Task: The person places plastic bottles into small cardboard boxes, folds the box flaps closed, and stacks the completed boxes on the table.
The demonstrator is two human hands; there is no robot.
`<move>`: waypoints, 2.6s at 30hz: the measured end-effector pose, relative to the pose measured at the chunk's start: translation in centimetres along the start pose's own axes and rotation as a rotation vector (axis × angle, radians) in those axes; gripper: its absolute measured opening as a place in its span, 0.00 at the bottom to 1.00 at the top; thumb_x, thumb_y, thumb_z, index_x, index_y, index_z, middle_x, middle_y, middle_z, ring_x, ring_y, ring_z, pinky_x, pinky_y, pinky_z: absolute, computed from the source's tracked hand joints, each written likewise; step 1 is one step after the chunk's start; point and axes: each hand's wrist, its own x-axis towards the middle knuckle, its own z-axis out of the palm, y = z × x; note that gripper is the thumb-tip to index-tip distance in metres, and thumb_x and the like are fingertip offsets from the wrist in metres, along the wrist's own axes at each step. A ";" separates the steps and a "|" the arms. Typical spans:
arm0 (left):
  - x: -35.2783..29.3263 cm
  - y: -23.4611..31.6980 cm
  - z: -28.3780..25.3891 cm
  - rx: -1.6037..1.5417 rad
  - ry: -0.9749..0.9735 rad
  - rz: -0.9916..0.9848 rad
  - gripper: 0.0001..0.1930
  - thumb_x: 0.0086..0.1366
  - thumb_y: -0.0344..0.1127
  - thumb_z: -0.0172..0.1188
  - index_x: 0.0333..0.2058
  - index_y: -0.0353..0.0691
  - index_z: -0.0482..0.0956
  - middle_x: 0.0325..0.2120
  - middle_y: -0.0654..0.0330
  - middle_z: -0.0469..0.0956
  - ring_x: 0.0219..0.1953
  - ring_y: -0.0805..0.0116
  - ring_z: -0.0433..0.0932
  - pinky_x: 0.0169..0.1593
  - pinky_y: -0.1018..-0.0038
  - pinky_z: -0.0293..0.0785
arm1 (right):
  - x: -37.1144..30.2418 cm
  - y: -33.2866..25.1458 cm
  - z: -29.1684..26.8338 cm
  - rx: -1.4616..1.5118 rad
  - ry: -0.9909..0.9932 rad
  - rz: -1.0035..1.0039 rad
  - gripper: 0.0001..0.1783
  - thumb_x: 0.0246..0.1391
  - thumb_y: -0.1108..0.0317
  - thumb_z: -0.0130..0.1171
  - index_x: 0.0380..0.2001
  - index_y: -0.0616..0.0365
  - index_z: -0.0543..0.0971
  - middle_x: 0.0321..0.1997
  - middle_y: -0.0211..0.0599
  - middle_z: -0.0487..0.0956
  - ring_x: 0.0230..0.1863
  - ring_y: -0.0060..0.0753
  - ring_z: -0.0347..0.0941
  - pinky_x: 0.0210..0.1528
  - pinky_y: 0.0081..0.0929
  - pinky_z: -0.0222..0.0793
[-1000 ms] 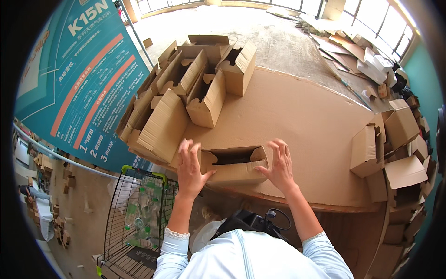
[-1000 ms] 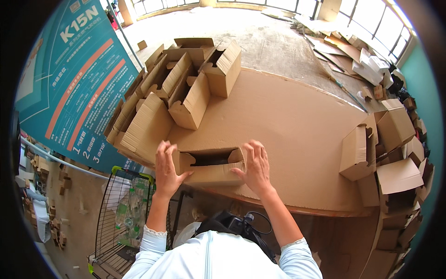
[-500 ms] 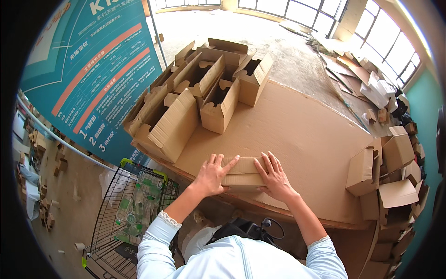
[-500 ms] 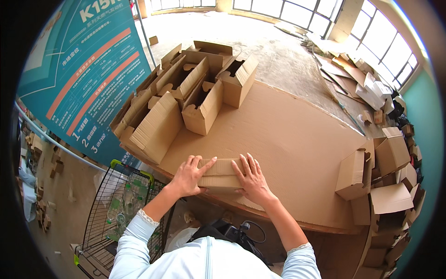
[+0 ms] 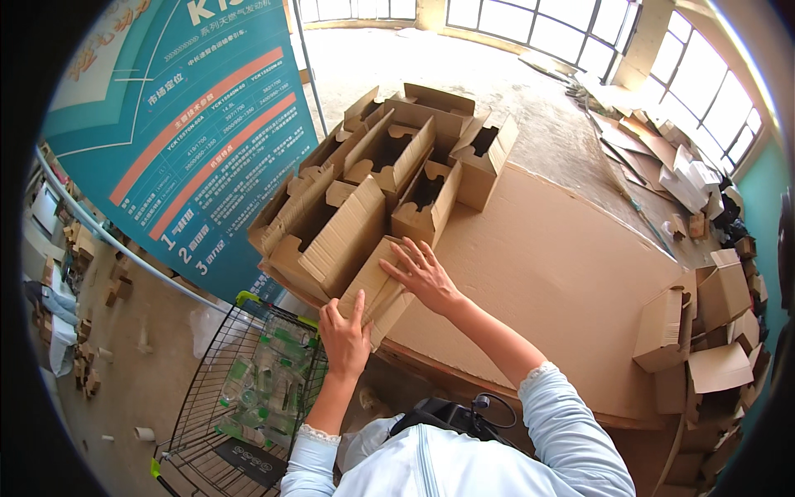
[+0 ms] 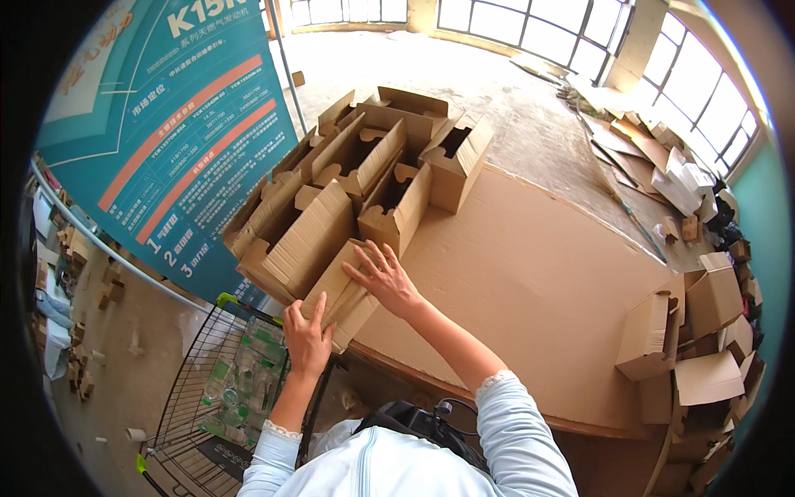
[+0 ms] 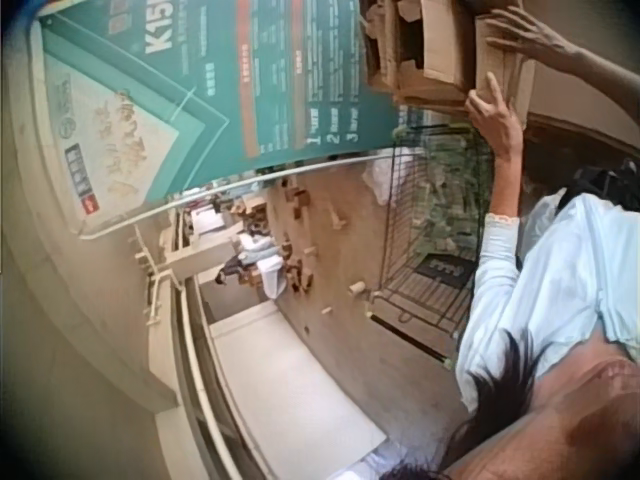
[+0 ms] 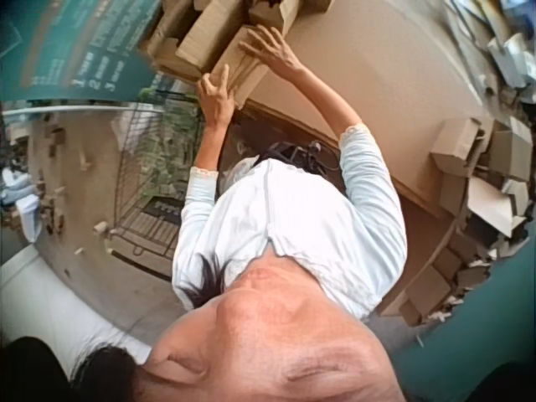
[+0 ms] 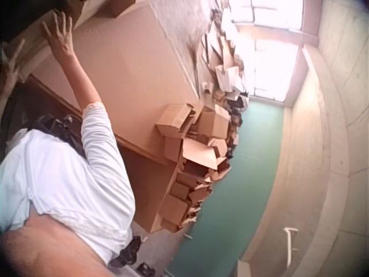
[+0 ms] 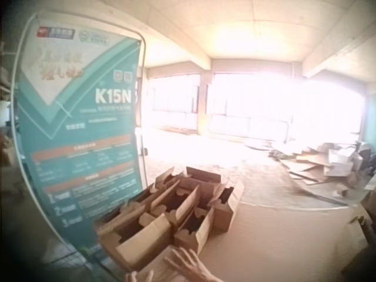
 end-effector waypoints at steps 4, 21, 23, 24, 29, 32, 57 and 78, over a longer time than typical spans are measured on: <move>1.7 -1.8 1.5 0.060 0.070 -0.050 0.35 0.54 0.36 0.69 0.62 0.49 0.68 0.51 0.42 0.63 0.51 0.43 0.64 0.55 0.51 0.64 | 3.9 0.0 1.7 -0.075 0.081 0.020 0.38 0.52 0.65 0.57 0.67 0.44 0.60 0.71 0.43 0.58 0.74 0.47 0.48 0.74 0.50 0.41; 1.7 3.3 -2.7 0.069 0.131 0.216 0.34 0.60 0.44 0.66 0.64 0.48 0.65 0.67 0.41 0.51 0.67 0.37 0.54 0.65 0.43 0.55 | -30.7 11.5 -12.8 -0.795 0.016 0.904 0.29 0.52 0.78 0.49 0.60 0.54 0.68 0.64 0.45 0.67 0.69 0.46 0.58 0.70 0.42 0.53; 2.7 5.7 -3.2 -0.026 0.120 0.274 0.31 0.61 0.42 0.64 0.63 0.46 0.67 0.67 0.40 0.52 0.66 0.37 0.55 0.65 0.44 0.56 | -38.2 14.1 -20.3 -0.480 0.530 1.082 0.25 0.51 0.77 0.51 0.55 0.60 0.72 0.59 0.48 0.71 0.64 0.46 0.64 0.69 0.40 0.55; 2.8 7.4 -3.7 0.080 0.111 0.281 0.30 0.62 0.42 0.63 0.63 0.46 0.68 0.67 0.41 0.53 0.66 0.38 0.55 0.65 0.45 0.57 | -40.6 14.3 -23.4 -0.494 0.502 1.273 0.25 0.50 0.77 0.52 0.55 0.64 0.71 0.59 0.50 0.72 0.64 0.47 0.64 0.69 0.42 0.55; 2.8 10.3 -1.3 -0.068 0.042 0.345 0.31 0.61 0.41 0.62 0.62 0.43 0.67 0.67 0.44 0.53 0.67 0.40 0.54 0.65 0.48 0.56 | -52.5 17.3 -26.3 -0.312 0.086 1.665 0.32 0.50 0.56 0.67 0.52 0.65 0.72 0.54 0.53 0.76 0.57 0.50 0.71 0.60 0.40 0.67; 2.0 12.3 -1.4 -0.192 -0.065 0.302 0.24 0.58 0.24 0.57 0.56 0.34 0.71 0.65 0.48 0.60 0.68 0.46 0.56 0.67 0.57 0.56 | -53.6 18.5 -22.3 -0.316 -0.211 1.807 0.24 0.45 0.56 0.69 0.40 0.59 0.73 0.40 0.52 0.81 0.45 0.53 0.77 0.47 0.44 0.74; -23.5 -20.5 -7.8 -0.205 -0.096 -1.040 0.16 0.61 0.32 0.61 0.48 0.32 0.79 0.45 0.46 0.80 0.46 0.51 0.80 0.49 0.61 0.77 | -15.2 0.3 -17.4 0.401 -0.274 0.393 0.10 0.49 0.82 0.59 0.30 0.65 0.68 0.21 0.53 0.67 0.21 0.54 0.61 0.24 0.37 0.58; -39.1 -39.7 8.0 0.216 -0.327 -1.002 0.47 0.42 0.36 0.76 0.62 0.36 0.63 0.63 0.41 0.61 0.66 0.43 0.58 0.67 0.57 0.56 | -23.3 -1.7 -14.2 0.150 -0.399 0.815 0.24 0.41 0.75 0.68 0.45 0.65 0.75 0.41 0.45 0.74 0.46 0.43 0.71 0.49 0.37 0.68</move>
